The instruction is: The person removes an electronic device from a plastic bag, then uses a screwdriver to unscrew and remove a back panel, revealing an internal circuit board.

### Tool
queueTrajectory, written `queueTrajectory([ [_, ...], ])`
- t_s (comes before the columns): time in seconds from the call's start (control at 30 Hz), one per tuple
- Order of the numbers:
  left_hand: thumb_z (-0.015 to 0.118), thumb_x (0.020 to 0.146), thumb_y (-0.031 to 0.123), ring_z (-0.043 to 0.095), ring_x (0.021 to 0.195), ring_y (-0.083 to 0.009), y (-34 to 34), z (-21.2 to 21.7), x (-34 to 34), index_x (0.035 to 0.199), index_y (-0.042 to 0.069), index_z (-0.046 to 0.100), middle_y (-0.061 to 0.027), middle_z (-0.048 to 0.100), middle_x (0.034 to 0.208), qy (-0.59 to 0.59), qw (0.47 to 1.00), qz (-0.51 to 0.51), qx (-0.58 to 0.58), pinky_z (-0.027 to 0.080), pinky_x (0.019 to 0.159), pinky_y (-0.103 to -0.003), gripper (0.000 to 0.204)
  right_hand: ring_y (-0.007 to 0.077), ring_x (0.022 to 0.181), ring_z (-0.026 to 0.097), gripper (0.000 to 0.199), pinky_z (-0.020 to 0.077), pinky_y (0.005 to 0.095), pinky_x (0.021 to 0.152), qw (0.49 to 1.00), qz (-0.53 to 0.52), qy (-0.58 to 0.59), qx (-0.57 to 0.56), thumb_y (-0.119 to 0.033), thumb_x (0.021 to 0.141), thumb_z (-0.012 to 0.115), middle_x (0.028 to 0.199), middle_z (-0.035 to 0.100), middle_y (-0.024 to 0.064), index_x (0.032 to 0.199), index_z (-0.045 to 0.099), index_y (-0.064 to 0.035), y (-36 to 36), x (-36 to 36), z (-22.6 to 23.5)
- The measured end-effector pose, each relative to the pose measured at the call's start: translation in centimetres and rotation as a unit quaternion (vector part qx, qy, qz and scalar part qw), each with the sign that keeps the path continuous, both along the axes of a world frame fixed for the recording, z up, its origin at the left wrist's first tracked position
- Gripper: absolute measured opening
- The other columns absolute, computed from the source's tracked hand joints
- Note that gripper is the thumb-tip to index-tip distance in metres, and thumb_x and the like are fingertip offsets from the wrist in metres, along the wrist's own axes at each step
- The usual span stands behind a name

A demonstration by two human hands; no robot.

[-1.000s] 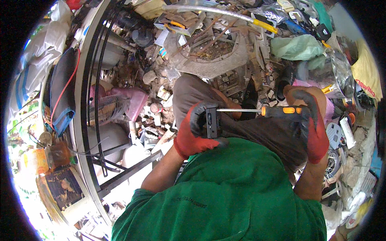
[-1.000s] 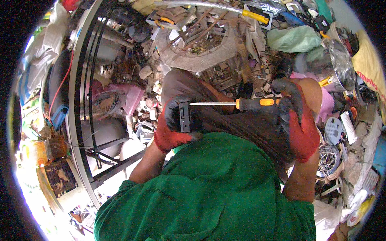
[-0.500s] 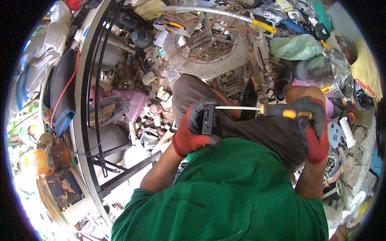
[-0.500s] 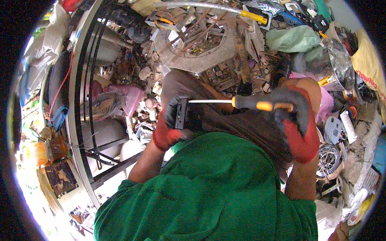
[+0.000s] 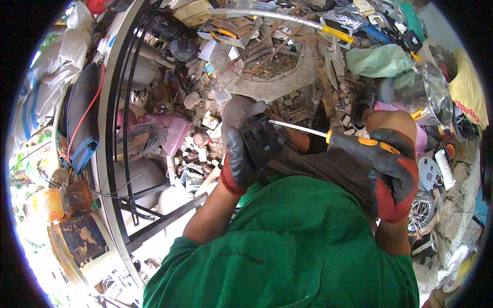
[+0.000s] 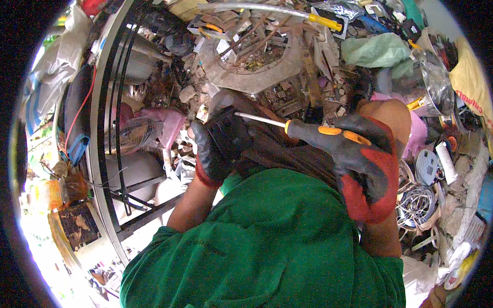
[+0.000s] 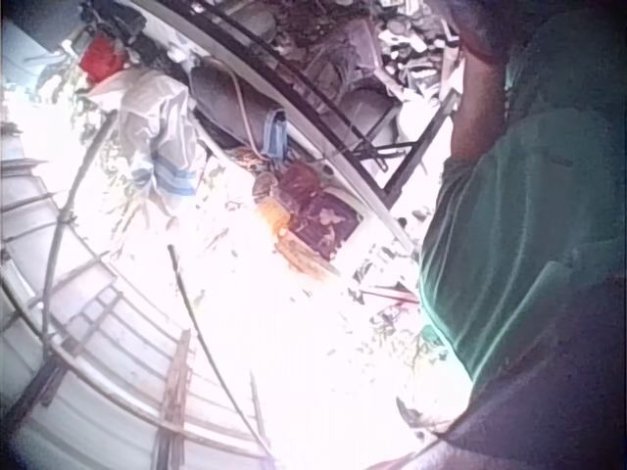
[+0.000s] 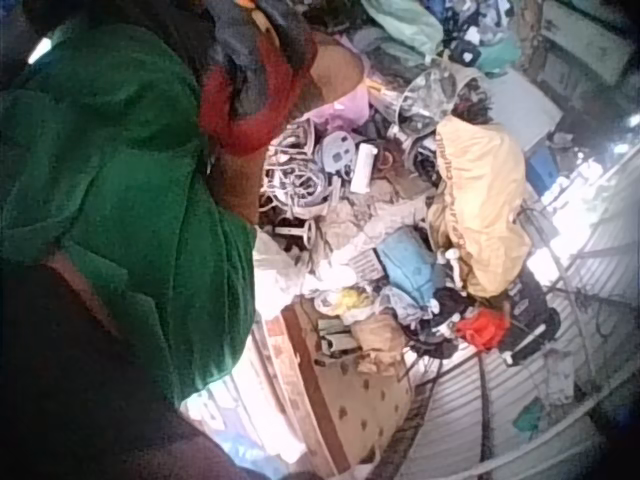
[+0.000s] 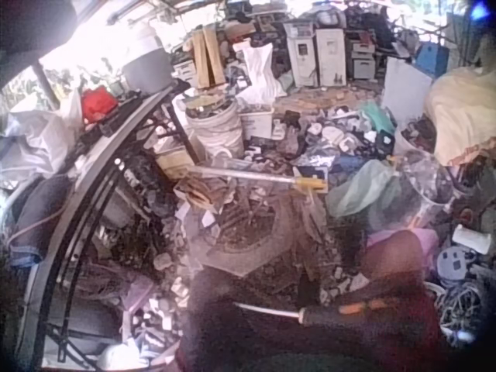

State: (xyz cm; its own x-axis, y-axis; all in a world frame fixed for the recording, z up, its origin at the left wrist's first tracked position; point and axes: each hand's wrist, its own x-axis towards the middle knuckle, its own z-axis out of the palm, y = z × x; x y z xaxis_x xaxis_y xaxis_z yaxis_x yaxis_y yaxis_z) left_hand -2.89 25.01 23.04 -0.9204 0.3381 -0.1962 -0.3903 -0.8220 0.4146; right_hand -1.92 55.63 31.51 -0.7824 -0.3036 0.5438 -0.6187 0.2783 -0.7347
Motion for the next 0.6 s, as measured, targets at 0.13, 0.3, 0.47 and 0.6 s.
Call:
queueTrajectory([
  [0.13, 0.041, 0.086, 0.073, 0.060, 0.103, -0.0269, -0.3, 0.3, -1.2, 0.140, 0.011, 0.040, -0.0099, 0.059, 0.118, 0.008, 0.998, 0.030, 0.049, 0.052, 0.088, -0.048, 0.083, 0.0275, 0.113, 0.050, 0.050, 0.0384, 0.0406, 0.099, 0.999, 0.004, 0.035, 0.011, -0.008, 0.078, 0.058, 0.125, 0.047, 0.0154, 0.126, 0.045, -0.0028, 0.5, 0.0, 0.4],
  [0.3, 0.036, 0.088, 0.072, 0.065, 0.092, -0.0294, -0.3, 1.9, -1.5, 0.139, 0.009, 0.042, -0.0141, 0.063, 0.109, -0.002, 0.999, 0.042, -0.018, 0.057, 0.078, -0.047, 0.081, 0.0290, 0.114, 0.049, 0.056, 0.0366, 0.0426, 0.101, 0.999, 0.020, -0.008, 0.027, -0.016, 0.079, 0.057, 0.128, 0.045, 0.0162, 0.131, 0.039, -0.0030, 0.8, 0.6, 0.3],
  [0.47, 0.036, 0.089, 0.072, 0.062, 0.095, -0.0337, -1.1, 1.5, -1.9, 0.140, 0.011, 0.040, -0.0182, 0.059, 0.114, 0.012, 0.998, 0.009, 0.063, 0.055, 0.080, -0.048, 0.079, 0.0340, 0.107, 0.056, 0.036, 0.0449, 0.0439, 0.092, 0.996, -0.011, -0.063, -0.054, -0.015, 0.077, 0.060, 0.116, 0.056, 0.0199, 0.110, 0.055, -0.0023, -1.3, 1.1, 0.6],
  [0.6, 0.035, 0.088, 0.072, 0.063, 0.092, -0.0356, 0.1, 2.4, -1.6, 0.138, 0.012, 0.042, -0.0186, 0.060, 0.114, -0.030, 0.997, 0.034, 0.063, 0.056, 0.077, -0.049, 0.078, 0.0372, 0.104, 0.058, 0.033, 0.0478, 0.0469, 0.089, 0.996, 0.001, -0.087, -0.013, -0.012, 0.074, 0.064, 0.112, 0.060, 0.0233, 0.105, 0.061, -0.0020, -1.8, 1.1, 1.1],
])
